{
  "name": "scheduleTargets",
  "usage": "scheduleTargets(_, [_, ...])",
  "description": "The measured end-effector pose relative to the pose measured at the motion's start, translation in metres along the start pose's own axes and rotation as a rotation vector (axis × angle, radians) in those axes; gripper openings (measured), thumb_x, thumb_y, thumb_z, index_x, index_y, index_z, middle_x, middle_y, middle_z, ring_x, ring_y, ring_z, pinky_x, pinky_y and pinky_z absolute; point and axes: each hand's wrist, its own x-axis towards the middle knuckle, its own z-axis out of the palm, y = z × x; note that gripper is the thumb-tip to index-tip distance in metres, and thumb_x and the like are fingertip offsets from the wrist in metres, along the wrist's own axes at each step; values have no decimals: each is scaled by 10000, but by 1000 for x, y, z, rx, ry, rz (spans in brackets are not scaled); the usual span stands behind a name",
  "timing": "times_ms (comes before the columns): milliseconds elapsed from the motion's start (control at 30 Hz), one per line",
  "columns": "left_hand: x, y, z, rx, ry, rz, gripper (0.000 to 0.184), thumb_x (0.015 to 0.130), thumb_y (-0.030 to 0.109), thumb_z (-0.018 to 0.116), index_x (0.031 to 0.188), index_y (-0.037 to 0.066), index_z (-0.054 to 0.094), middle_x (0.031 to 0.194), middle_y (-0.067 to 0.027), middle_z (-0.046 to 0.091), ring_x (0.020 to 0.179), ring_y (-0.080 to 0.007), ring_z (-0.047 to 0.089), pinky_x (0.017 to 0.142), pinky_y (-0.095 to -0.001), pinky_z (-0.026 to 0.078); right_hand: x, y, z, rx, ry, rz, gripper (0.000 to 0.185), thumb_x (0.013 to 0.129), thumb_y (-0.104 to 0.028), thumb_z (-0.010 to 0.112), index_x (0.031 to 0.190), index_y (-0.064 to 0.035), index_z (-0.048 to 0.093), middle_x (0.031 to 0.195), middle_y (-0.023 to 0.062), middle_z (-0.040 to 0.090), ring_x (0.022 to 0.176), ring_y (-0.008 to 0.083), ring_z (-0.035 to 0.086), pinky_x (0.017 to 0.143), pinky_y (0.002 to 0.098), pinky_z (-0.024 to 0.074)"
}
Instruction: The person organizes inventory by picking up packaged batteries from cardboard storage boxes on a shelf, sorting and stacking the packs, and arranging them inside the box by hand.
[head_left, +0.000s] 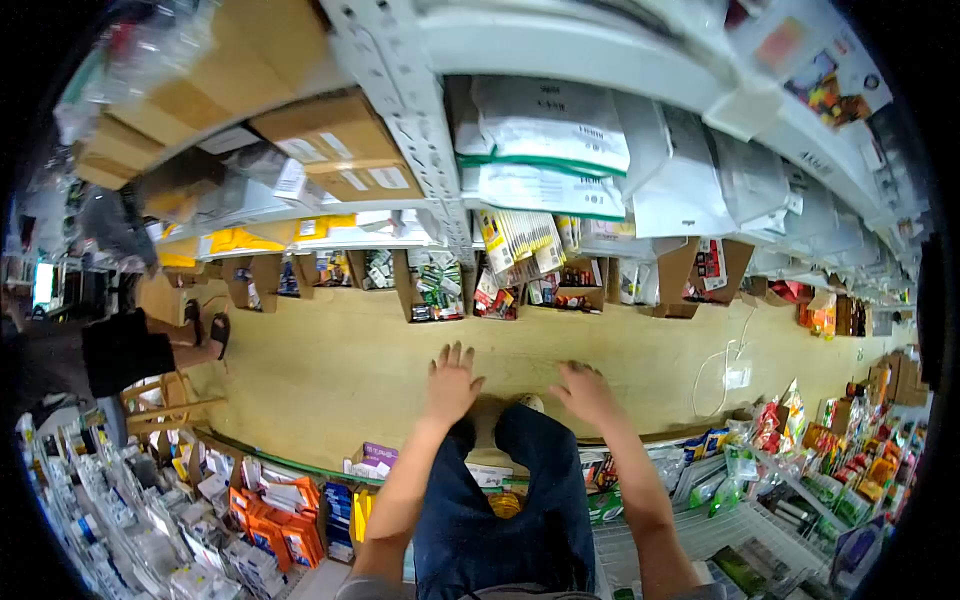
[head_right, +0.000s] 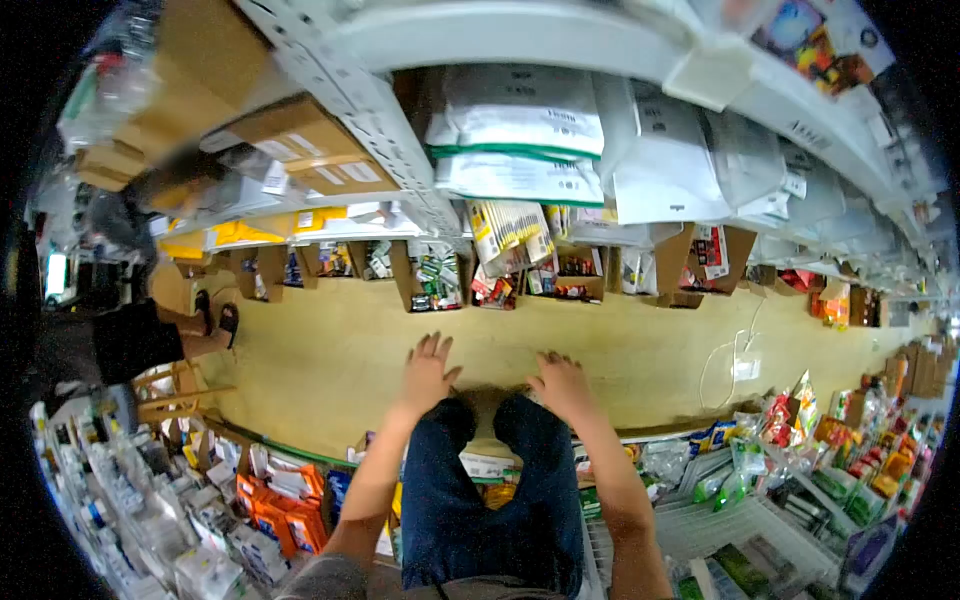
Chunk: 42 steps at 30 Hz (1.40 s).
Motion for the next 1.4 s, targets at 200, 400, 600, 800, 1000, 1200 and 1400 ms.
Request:
scheduleTargets(200, [111, -67, 65, 141, 442, 345, 386, 716, 200, 549, 1059, 49, 456, 1131, -135, 404, 1078, -293, 370, 855, -399, 343, 119, 31, 73, 126, 297, -159, 310, 782, -247, 475, 1018, -46, 471, 922, 158, 530, 850, 303, 509, 739, 396, 405])
scheduleTargets(400, [219, -112, 160, 19, 676, 336, 321, 692, 115, 557, 992, 35, 473, 1086, -120, 429, 1028, -303, 398, 834, -384, 354, 212, 71, 151, 208, 393, -192, 236, 785, -238, 477, 914, -44, 514, 826, 164, 547, 745, 313, 534, 666, 385, 435])
scheduleTargets(600, [301, -148, 235, -227, 812, 307, 370, 689, 88, 541, 1039, 28, 439, 1070, -142, 429, 989, -305, 410, 824, -376, 359, 293, 104, 228, 208, 444, -176, 204, 774, -192, 504, 886, -23, 525, 777, 156, 554, 660, 297, 542, 584, 361, 450])
scheduleTargets(800, [356, -171, 287, -217, 843, 354, 389, 698, 103, 536, 1059, 21, 415, 1031, -153, 440, 948, -315, 422, 816, -377, 359, 362, 128, 292, 330, 502, -103, 210, 770, -187, 516, 886, -14, 539, 773, 154, 552, 659, 288, 547, 565, 361, 451])
scheduleTargets(1000, [384, -174, 311, -335, 746, 266, 377, 698, 89, 550, 1048, 21, 426, 1025, -167, 441, 946, -327, 425, 806, -375, 363, 403, 136, 324, 307, 632, -198, 276, 738, -123, 538, 975, 7, 480, 1007, 185, 487, 909, 297, 483, 750, 356, 405])
scheduleTargets(1200, [393, -177, 318, 18, 865, 428, 510, 673, 146, 577, 1122, 15, 375, 1188, -186, 316, 1120, -360, 280, 891, -433, 285, 419, 125, 345, 42, 837, -264, 503, 732, -161, 543, 1166, -19, 333, 1240, 206, 269, 1111, 358, 311, 889, 393, 318])
scheduleTargets(1400, [399, -189, 322, 41, 929, 403, 529, 697, 182, 540, 1172, 39, 355, 1253, -192, 260, 1174, -368, 217, 887, -497, 263, 421, 130, 346, -169, 821, -294, 637, 748, -218, 522, 1272, -72, 191, 1298, 210, 154, 1201, 345, 167, 939, 453, 223])
